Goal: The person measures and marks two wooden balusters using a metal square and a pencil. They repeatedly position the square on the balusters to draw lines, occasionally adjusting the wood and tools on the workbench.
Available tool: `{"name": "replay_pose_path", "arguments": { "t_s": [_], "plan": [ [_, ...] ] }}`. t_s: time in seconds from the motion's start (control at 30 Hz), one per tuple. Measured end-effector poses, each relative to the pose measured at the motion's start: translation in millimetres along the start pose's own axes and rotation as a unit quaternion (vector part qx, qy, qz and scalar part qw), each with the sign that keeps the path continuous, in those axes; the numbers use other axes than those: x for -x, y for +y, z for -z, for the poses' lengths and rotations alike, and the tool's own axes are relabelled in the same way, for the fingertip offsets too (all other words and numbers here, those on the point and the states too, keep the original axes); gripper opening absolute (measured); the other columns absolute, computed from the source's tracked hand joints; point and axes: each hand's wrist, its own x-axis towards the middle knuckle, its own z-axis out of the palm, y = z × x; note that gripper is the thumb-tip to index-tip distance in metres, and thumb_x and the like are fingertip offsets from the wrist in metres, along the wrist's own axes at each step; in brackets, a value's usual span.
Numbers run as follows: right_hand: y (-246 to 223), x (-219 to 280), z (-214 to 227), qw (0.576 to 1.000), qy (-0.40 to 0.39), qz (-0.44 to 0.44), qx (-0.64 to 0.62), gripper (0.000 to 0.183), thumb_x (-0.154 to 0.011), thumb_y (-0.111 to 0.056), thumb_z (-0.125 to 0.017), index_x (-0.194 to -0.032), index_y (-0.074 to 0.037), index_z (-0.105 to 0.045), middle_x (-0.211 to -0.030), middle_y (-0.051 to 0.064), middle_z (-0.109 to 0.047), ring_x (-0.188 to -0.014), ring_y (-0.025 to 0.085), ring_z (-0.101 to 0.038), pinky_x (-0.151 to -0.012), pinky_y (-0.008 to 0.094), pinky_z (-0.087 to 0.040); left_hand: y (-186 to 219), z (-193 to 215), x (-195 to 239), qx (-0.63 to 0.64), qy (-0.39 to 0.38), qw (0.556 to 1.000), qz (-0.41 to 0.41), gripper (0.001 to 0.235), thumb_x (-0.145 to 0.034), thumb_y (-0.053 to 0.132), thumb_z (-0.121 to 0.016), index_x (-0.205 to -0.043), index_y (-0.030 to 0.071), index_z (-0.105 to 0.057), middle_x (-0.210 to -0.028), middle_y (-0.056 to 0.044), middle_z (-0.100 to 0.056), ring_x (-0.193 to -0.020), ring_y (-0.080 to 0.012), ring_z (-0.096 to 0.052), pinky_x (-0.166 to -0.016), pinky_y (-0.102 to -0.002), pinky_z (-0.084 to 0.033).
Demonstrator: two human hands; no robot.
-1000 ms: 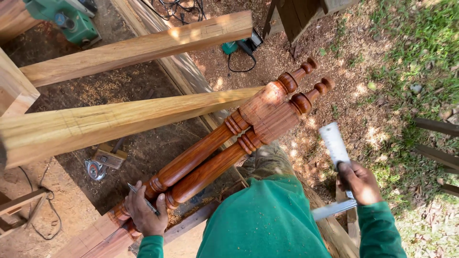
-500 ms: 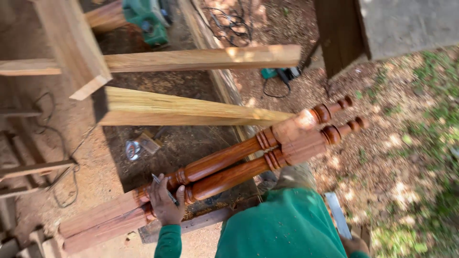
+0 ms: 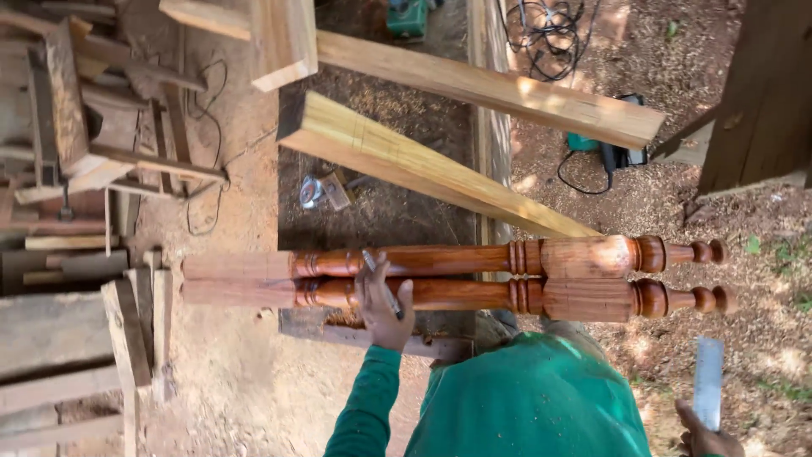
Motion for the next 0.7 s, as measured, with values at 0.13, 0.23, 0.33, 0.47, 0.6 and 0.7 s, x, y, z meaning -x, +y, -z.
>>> {"name": "replay_pose_path", "arguments": {
  "t_s": [0.13,0.23,0.33,0.47,0.6,0.7],
  "plan": [
    [-7.8,-54.9,30.0,0.990,0.107,0.040,0.077,0.063,-0.107,-0.060,-0.064,-0.131,-0.003,-0.055,-0.079,0.026,-0.054,-0.054,0.039,-0.046,-0.048,0.053,-0.039,59.1,-4.0,-8.4,0.058,0.023,0.998,-0.007,0.032,-0.106,0.023,-0.050,-0.130,0.002,-0.057,-0.136,-0.015,-0.063,-0.129,-0.0384,-0.056,-0.110,-0.054,-0.048],
    [1.5,-55.1,46.2,0.988,0.148,0.025,0.028,0.081,-0.117,-0.073,-0.060,-0.094,0.004,-0.067,-0.069,0.021,-0.055,-0.049,0.036,-0.047,-0.045,0.051,-0.039,82.7,-10.8,3.3,0.099,0.014,0.995,-0.005,0.027,-0.101,0.011,-0.052,-0.126,0.003,-0.061,-0.131,-0.012,-0.068,-0.124,-0.0357,-0.061,-0.111,-0.051,-0.046],
    [-14.1,-22.8,48.0,0.978,0.200,0.060,0.026,0.080,-0.121,-0.071,-0.060,-0.087,0.001,-0.070,-0.066,0.016,-0.059,-0.046,0.030,-0.050,-0.039,0.045,-0.041,101.3,-14.3,11.2,0.127,0.008,0.992,0.001,0.025,-0.099,0.007,-0.055,-0.123,0.005,-0.062,-0.126,-0.010,-0.071,-0.123,-0.0330,-0.064,-0.109,-0.050,-0.048],
    [-24.9,-3.5,61.3,0.953,0.280,0.038,0.113,0.076,-0.116,-0.065,-0.062,-0.085,0.003,-0.076,-0.061,0.016,-0.063,-0.040,0.031,-0.054,-0.037,0.045,-0.043,116.4,-14.9,21.3,0.137,0.003,0.990,0.024,0.025,-0.097,0.014,-0.064,-0.120,0.005,-0.065,-0.122,-0.009,-0.072,-0.122,-0.0325,-0.065,-0.105,-0.049,-0.052],
    [-32.2,-44.6,159.8,0.984,-0.020,-0.178,-0.015,0.105,-0.099,-0.093,-0.022,-0.148,-0.001,-0.034,-0.137,0.047,-0.042,-0.114,0.064,-0.043,-0.092,0.081,-0.036,120.7,-18.4,33.3,0.154,0.007,0.988,0.020,0.026,-0.100,0.021,-0.063,-0.120,0.003,-0.064,-0.124,-0.010,-0.071,-0.122,-0.0330,-0.065,-0.106,-0.048,-0.054],
    [-48.8,-54.4,204.3,0.996,0.004,0.085,0.024,0.080,-0.119,-0.072,-0.039,-0.140,0.005,-0.043,-0.100,0.031,-0.055,-0.068,0.047,-0.051,-0.061,0.065,-0.045,122.7,-19.5,31.4,0.185,0.006,0.983,0.007,0.026,-0.098,0.018,-0.063,-0.120,0.004,-0.063,-0.123,-0.011,-0.071,-0.121,-0.0314,-0.066,-0.106,-0.047,-0.055]
  ]
}}
